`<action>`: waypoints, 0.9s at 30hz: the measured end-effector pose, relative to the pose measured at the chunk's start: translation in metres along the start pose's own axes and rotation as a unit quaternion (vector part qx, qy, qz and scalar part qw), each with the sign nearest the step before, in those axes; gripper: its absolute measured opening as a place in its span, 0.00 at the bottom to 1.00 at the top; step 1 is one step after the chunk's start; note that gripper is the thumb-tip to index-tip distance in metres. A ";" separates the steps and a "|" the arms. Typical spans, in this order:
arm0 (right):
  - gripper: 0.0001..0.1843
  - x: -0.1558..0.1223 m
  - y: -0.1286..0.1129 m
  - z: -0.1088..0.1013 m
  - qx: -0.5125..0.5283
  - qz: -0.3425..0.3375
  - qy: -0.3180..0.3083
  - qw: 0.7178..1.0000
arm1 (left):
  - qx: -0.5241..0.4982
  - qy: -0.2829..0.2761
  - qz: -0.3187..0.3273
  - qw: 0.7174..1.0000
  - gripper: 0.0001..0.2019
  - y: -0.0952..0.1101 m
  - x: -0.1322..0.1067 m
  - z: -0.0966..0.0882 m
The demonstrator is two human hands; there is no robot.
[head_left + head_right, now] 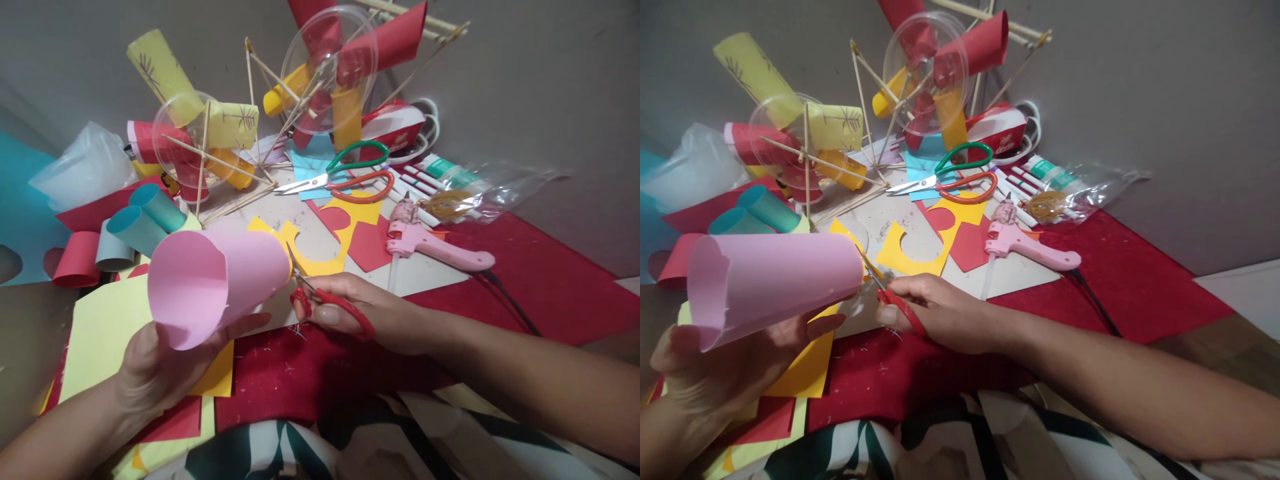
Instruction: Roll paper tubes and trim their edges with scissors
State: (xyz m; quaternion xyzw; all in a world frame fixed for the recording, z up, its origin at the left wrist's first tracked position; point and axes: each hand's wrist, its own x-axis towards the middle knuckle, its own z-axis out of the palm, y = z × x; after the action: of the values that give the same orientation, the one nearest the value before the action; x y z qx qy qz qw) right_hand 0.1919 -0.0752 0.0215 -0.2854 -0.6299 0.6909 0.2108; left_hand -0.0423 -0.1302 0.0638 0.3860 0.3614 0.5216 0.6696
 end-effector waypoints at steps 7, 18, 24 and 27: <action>0.32 -0.003 -0.002 -0.005 0.015 0.007 -0.023 1.000 | -0.001 0.030 -0.032 0.999 0.38 0.007 0.000 -0.002; 0.34 -0.001 0.001 -0.011 0.082 0.005 -0.130 0.988 | 0.021 0.028 -0.025 0.999 0.42 0.015 0.000 0.002; 0.30 -0.002 0.006 -0.005 0.096 -0.009 -0.033 0.995 | 0.037 0.023 0.005 0.999 0.42 0.010 0.002 0.000; 0.29 0.000 0.009 -0.002 0.098 -0.029 -0.007 0.995 | 0.047 0.006 0.023 0.999 0.41 0.001 0.000 -0.003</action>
State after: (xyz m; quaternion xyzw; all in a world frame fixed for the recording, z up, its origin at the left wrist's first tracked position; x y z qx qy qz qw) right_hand 0.1937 -0.0751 0.0123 -0.2400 -0.5690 0.7446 0.2535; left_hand -0.0452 -0.1293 0.0636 0.4219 0.3806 0.5215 0.6366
